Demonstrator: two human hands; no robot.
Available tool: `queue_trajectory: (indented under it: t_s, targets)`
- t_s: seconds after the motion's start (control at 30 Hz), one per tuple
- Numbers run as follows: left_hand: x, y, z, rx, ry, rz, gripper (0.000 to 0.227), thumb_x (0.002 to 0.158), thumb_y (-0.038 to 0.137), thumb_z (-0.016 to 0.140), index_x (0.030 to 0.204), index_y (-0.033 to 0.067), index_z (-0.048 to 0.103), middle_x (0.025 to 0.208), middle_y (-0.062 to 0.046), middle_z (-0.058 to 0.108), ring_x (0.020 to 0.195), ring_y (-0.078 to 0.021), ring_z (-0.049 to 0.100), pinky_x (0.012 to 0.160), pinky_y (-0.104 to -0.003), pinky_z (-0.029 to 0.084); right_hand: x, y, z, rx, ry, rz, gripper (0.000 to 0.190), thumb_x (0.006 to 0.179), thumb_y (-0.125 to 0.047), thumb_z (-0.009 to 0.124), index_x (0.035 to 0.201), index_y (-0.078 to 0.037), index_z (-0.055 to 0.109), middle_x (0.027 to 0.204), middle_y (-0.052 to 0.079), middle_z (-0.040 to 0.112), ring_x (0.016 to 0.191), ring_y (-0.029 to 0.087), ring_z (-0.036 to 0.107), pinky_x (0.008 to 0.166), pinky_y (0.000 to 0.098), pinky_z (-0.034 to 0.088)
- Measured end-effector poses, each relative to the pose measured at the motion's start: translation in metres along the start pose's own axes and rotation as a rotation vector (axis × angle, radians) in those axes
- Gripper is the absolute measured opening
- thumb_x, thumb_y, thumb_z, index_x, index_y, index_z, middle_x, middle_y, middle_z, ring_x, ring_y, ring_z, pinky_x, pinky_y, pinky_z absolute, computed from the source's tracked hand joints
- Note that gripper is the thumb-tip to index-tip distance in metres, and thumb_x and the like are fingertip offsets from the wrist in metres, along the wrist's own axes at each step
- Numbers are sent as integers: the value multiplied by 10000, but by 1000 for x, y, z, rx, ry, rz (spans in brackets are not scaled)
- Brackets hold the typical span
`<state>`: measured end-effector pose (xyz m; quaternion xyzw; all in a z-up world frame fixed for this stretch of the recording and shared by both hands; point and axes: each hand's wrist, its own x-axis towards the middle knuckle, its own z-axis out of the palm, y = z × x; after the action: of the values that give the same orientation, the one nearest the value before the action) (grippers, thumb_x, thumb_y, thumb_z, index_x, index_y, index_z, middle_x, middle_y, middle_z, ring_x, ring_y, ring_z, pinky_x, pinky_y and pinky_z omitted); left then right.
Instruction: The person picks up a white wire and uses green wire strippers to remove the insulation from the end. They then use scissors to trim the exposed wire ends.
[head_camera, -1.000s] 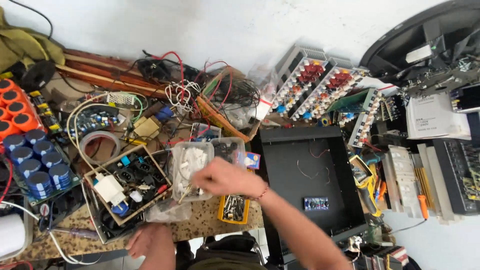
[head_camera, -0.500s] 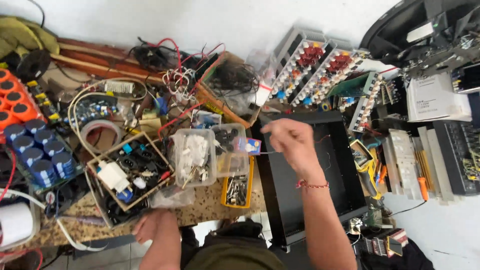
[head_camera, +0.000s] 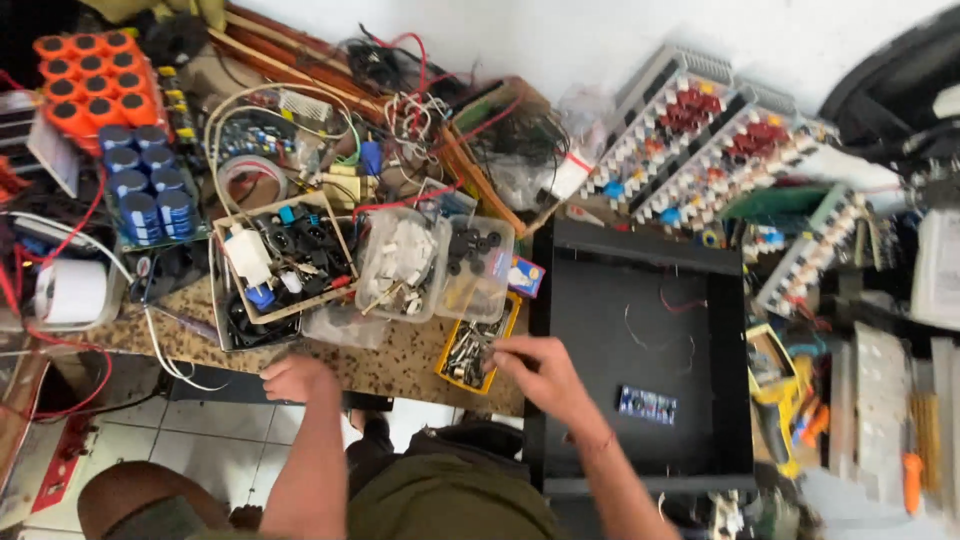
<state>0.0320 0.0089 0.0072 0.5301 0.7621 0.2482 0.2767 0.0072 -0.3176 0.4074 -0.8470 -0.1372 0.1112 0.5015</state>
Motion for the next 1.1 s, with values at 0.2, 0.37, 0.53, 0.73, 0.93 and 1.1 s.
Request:
queue_trajectory:
  t_s: [0.2,0.37,0.53,0.73,0.93,1.1]
  targets:
    - [-46,24,-173,139,-566,653,432,1056,203,497,1302,-147,553,1341,-283,472,1292,-416,395,1002,-573,410,-55,36,11,-90,28,30,188,935,-94,647,953,-28,822,693,33,782,499,124,570,525,309,452]
    - [-184,175,-258,-173,-1229,887,384,1002,215,497,1263,5,684,1218,-150,693,1135,-268,630,1029,-426,489,-72,43,14,-331,-3,-166,220,953,-41,572,750,-89,643,524,16,460,512,161,282,500,321,297]
    - [-248,262,-199,274,-1416,589,97,989,-26,640,1032,-11,725,970,-121,754,730,-170,718,657,-185,629,-73,60,20,-565,67,-280,297,806,49,515,651,-133,339,497,12,252,511,141,160,439,319,145]
    - [-236,280,-101,-244,-1118,787,347,877,-43,523,647,142,706,535,-1,682,512,-102,698,552,-257,598,-43,77,39,-660,144,-107,238,739,89,511,689,-105,383,542,46,379,413,230,303,348,391,264]
    - [-252,311,-150,-890,-1552,193,96,1010,29,612,1060,31,693,884,-82,712,817,-225,742,806,-370,679,-68,35,-8,-642,105,-57,401,814,43,508,1166,-56,670,644,84,598,466,352,528,359,475,330]
    - [-257,292,-220,-1135,-1730,414,119,999,38,656,1096,-20,693,891,-145,677,877,-271,664,915,-429,585,-151,76,-52,-462,200,-88,409,882,-79,613,1281,-136,684,808,38,720,515,232,603,450,394,448]
